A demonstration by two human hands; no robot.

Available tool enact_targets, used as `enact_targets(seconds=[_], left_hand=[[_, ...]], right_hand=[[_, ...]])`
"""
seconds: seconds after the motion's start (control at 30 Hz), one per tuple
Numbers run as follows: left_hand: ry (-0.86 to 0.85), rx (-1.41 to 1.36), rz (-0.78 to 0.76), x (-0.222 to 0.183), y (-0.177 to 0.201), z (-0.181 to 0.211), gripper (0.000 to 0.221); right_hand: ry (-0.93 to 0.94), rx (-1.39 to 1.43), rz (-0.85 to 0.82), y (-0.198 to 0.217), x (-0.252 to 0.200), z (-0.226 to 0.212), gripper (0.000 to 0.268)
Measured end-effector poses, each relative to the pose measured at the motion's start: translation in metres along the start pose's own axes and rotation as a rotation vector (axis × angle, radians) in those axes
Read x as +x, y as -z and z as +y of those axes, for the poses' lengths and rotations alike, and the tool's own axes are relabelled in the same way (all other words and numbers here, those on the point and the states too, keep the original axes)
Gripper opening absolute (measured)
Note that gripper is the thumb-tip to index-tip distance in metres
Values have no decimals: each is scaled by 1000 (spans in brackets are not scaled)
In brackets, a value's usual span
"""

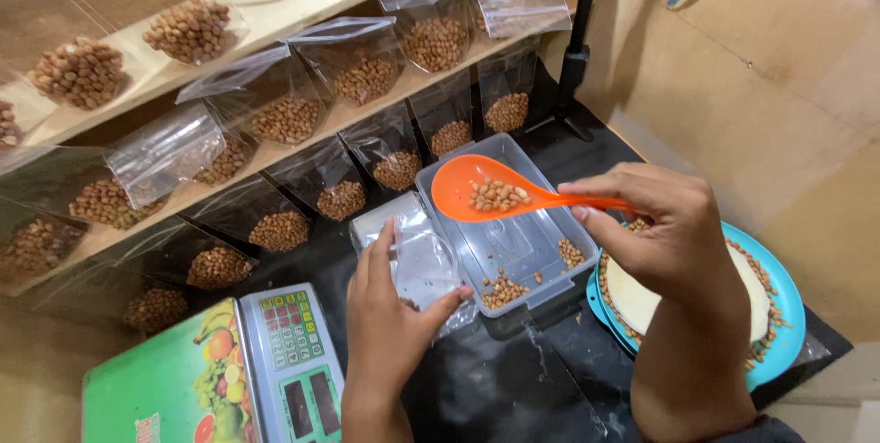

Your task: Scoop peanuts into plastic bags for packaging.

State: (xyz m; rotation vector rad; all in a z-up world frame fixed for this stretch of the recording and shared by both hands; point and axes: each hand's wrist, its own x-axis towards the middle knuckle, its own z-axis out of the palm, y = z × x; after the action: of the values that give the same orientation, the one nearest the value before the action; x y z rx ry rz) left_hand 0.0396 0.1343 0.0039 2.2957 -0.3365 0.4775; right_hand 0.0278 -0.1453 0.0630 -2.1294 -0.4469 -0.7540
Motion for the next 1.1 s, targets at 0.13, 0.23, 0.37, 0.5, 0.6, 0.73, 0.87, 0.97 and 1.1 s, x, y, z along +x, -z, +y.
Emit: enact_targets(seconds=[0.13,0.23,0.37,0.5,0.6,0.73,0.87,0.97,1.1], left_hand=[[-22,14,10,-1,-3,-1,114],[-7,-28,3,-1,0,2,114],[48,-69,-39,-2,1,-4,115],[24,-85,-27,-3,-1,-5,115],[56,-87,-58,-2,3,0,116],[48,-53,-38,-3,2,-3,117],[21,-39,-29,-4,1,-4,117],[21,-21,-26,-3,3,-3,118],[-9,-14,-7,-3,2,-3,118]], right_hand=[[-19,12,-3,2,-4,0,21],[-124,-70,6,2,-5,-3,22],[-45,-83,10,1,-2,-5,20],[-65,-76,-1,-5,0,-6,20],[-41,-72,-15,-7,1,-5,19],[-20,-55,-15,-6,-1,-6,19],[-43,-64,-17,-4,-2,-7,20],[-39,-58,-19,-3,-4,-8,21],[-22,-19,-30,-1,-5,-13,21]])
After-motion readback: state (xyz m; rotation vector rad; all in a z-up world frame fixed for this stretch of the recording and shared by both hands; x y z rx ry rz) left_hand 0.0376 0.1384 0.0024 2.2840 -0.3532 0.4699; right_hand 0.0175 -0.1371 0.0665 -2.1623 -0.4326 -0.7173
